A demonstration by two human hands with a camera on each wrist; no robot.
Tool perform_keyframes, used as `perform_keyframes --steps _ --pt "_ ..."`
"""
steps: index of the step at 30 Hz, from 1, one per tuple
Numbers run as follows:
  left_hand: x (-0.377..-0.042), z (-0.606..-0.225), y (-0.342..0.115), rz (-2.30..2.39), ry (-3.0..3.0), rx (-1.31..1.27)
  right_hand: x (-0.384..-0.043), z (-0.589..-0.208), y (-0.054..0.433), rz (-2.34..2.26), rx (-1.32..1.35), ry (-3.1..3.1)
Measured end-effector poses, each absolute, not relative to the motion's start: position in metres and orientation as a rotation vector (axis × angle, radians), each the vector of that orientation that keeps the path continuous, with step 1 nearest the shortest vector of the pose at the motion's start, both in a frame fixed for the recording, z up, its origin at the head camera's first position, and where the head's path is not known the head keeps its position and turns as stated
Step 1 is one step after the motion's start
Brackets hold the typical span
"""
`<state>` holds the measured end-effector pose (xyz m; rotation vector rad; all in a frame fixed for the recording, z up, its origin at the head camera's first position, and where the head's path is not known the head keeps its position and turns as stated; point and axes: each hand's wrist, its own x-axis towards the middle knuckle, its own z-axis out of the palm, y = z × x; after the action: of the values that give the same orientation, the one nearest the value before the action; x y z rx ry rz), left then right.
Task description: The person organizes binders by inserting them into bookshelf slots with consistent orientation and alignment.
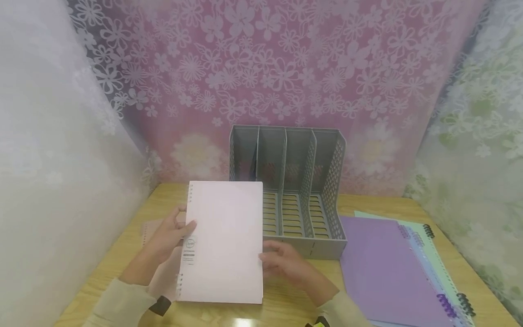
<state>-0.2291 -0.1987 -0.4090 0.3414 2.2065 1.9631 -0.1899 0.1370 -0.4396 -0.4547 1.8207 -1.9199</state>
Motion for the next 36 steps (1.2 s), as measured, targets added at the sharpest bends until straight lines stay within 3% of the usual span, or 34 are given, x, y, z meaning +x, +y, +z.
perform_keyframes --steps 19,36 --pt "-0.229 -0.412 -0.164 1.924 2.173 0.336 -0.193 -0.449 0.169 -1.834 -0.586 1.863" --pt "-0.232 -0.419 -0.165 1.808 1.885 0.645 -0.192 -0.458 0.195 -1.887 -0.675 1.768"
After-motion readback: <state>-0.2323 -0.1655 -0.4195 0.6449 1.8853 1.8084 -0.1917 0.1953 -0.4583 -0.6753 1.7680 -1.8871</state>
